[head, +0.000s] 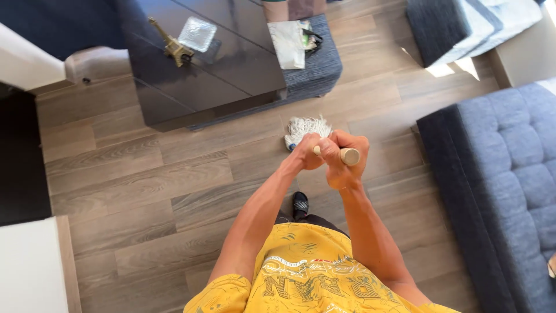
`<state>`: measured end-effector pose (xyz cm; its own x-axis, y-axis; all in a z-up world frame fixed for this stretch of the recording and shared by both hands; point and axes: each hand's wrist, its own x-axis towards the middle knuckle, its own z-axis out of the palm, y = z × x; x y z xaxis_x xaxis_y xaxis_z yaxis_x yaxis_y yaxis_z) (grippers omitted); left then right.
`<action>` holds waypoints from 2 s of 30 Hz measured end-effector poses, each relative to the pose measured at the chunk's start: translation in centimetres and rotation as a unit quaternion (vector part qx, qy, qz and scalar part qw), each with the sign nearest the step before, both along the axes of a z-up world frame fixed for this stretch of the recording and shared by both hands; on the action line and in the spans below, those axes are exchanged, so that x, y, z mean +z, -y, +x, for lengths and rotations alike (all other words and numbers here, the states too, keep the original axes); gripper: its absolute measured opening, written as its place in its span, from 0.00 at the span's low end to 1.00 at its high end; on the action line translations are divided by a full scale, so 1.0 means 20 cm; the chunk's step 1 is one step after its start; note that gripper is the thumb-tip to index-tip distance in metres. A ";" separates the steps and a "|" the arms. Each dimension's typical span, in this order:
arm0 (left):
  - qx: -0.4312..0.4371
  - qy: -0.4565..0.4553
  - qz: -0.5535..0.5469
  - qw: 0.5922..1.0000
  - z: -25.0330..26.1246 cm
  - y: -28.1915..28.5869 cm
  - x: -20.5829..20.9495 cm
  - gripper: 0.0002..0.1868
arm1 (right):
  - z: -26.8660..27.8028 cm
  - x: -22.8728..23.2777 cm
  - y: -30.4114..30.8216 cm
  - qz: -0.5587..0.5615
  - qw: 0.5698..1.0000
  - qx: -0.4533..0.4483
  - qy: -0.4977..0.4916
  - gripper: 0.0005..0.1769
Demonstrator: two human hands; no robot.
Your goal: The recorder is mopping the wooden floors throughout a house, moving from a hallway into a bedroom and then into a living room area.
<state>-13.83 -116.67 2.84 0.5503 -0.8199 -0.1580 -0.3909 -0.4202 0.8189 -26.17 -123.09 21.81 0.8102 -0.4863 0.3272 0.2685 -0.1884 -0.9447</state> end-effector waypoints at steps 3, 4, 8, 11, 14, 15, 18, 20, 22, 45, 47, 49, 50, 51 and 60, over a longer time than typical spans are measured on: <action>0.027 0.000 -0.015 1.000 0.05 -0.15 0.01 0.05 | 0.03 -0.04 -0.07 0.064 0.997 0.028 0.034 0.25; 0.028 0.008 -0.008 1.000 0.07 -0.20 0.00 0.05 | 0.04 -0.05 -0.10 0.080 0.995 0.035 0.044 0.25; 0.043 0.026 -0.005 0.999 0.13 -0.44 -0.03 0.05 | 0.09 -0.12 -0.26 0.136 0.987 0.058 0.064 0.24; 0.074 0.023 0.021 0.997 0.18 -0.65 -0.06 0.11 | 0.16 -0.17 -0.42 0.143 0.982 0.085 0.086 0.23; 0.123 0.039 0.023 0.991 0.21 -0.90 -0.14 0.17 | 0.22 -0.24 -0.61 0.153 0.975 0.122 0.103 0.24; 0.142 0.048 0.016 0.989 0.21 -0.98 -0.17 0.17 | 0.23 -0.26 -0.67 0.158 0.972 0.135 0.107 0.24; 0.163 0.082 0.036 0.982 0.22 -1.24 -0.27 0.20 | 0.27 -0.32 -0.85 0.140 0.968 0.178 0.108 0.24; 0.195 0.079 0.040 0.977 0.20 -1.39 -0.31 0.20 | 0.29 -0.34 -0.96 0.150 0.959 0.212 0.117 0.25; 0.226 0.072 0.040 0.971 0.16 -1.51 -0.34 0.19 | 0.29 -0.37 -1.03 0.157 0.950 0.244 0.113 0.25; 0.271 0.023 -0.166 0.948 -0.56 -0.24 -0.19 0.30 | -0.34 0.19 -0.08 -0.116 0.956 0.268 -0.019 0.19; 0.245 -0.045 -0.197 0.948 -0.62 -0.07 -0.24 0.30 | -0.42 0.19 0.01 -0.144 0.955 0.256 -0.034 0.20; 0.201 -0.102 -0.222 0.948 -0.66 0.08 -0.30 0.29 | -0.47 0.18 0.07 -0.169 0.953 0.246 -0.046 0.20; 0.170 -0.133 -0.235 0.948 -0.68 0.13 -0.33 0.28 | -0.49 0.16 0.08 -0.179 0.952 0.241 -0.053 0.19; 0.146 -0.165 -0.246 0.944 -0.71 0.18 -0.36 0.27 | -0.50 0.15 0.09 -0.189 0.951 0.237 -0.059 0.19; 0.060 -0.189 -0.196 0.960 -0.81 0.21 -0.27 0.21 | -0.62 0.11 0.04 -0.151 0.983 0.098 -0.030 0.17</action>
<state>-29.93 -120.82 -2.61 0.6085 -0.7914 -0.0575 -0.0025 -0.0744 0.9972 -38.57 -123.91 24.08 0.9010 -0.2077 0.3809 0.2723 -0.4129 -0.8691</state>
